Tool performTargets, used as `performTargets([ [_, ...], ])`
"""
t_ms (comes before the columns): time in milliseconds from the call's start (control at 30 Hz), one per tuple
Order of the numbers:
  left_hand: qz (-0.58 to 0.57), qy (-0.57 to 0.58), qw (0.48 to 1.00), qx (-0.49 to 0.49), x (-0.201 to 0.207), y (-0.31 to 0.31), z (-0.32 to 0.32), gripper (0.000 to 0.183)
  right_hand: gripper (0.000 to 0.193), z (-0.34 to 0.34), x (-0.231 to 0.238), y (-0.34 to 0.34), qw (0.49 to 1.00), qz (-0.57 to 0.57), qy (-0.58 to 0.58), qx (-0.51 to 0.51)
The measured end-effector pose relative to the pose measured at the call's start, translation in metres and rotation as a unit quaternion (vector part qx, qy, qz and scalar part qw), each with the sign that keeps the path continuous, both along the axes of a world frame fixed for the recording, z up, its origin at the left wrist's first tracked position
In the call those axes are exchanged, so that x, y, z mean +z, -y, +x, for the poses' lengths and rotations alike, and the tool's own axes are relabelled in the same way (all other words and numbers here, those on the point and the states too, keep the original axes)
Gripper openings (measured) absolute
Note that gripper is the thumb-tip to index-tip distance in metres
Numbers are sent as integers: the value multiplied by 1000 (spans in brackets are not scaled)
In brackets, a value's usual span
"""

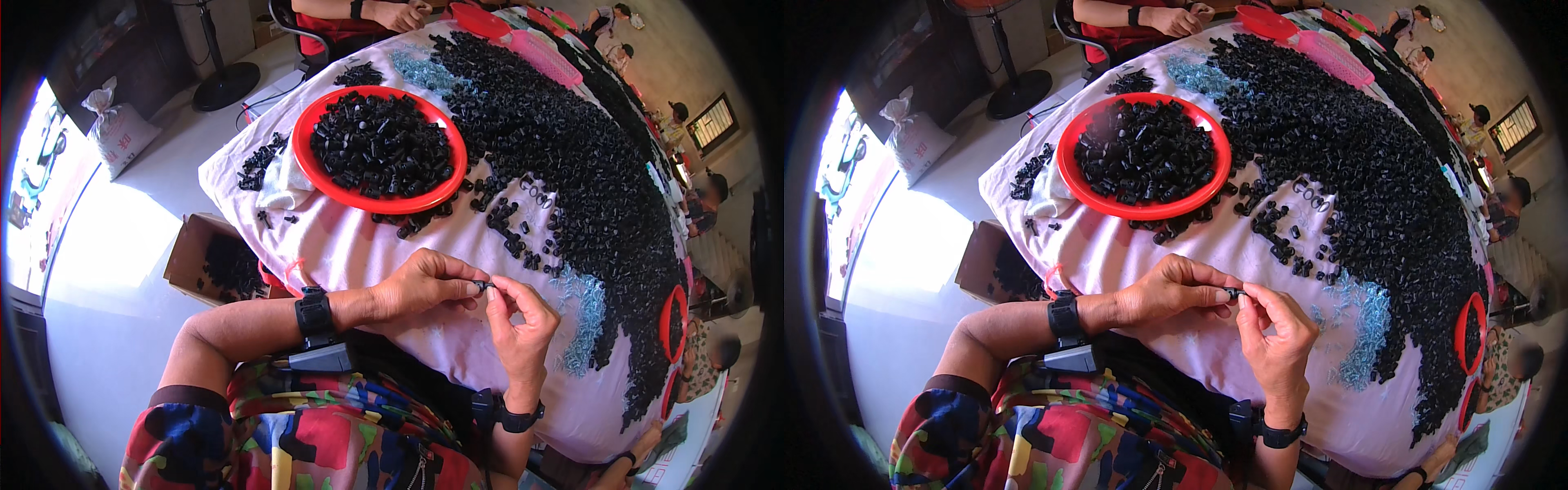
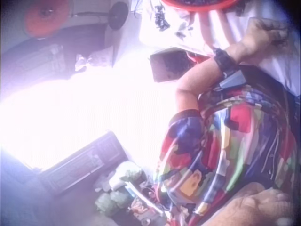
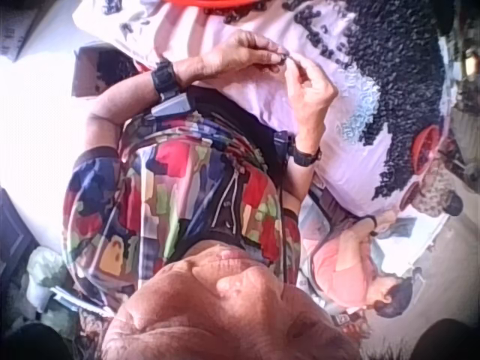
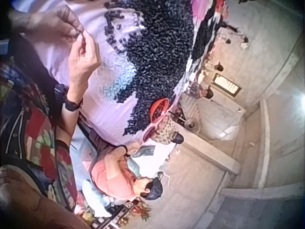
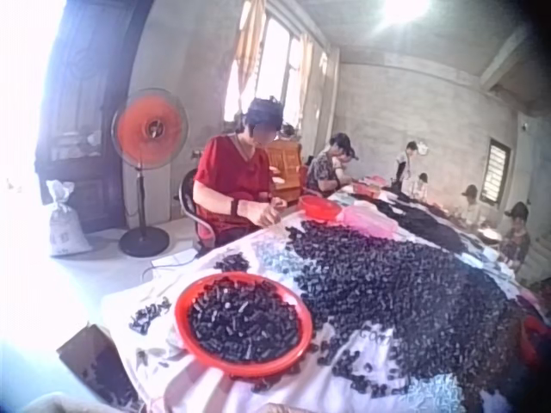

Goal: Sorting and inspecting small black plastic shoe components such as eyelets or buckles on a table.

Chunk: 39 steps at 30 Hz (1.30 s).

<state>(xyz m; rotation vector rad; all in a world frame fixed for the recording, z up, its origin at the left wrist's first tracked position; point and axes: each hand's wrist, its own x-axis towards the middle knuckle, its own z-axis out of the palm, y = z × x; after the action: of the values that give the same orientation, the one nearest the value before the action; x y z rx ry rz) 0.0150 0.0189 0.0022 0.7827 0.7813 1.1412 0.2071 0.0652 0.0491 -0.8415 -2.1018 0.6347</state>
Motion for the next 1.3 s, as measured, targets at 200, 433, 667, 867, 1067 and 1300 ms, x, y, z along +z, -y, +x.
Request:
performTargets([
  [200, 24, -25, 999, 12, 1, -2, 1, 28, 19, 3, 0, -1, 998, 58, 30, 6],
  [433, 69, -60, 996, 16, -3, -2, 1, 21, 16, 2, 3, 1, 999, 30, 32, 15],
  [667, 84, -161, 983, 17, 6, 4, 2, 19, 13, 7, 2, -2, 999, -28, 25, 32],
  [867, 107, -216, 969, 58, 7, 7, 6, 18, 10, 8, 1, -2, 992, -123, 16, 26],
  [1067, 68, -201, 977, 3, 7, 5, 1, 19, 9, 10, -4, -5, 986, -164, 2, 31],
  [1300, 125, -274, 953, 39, 16, 12, 5, 19, 8, 11, -3, -3, 981, -195, 10, 16],
])
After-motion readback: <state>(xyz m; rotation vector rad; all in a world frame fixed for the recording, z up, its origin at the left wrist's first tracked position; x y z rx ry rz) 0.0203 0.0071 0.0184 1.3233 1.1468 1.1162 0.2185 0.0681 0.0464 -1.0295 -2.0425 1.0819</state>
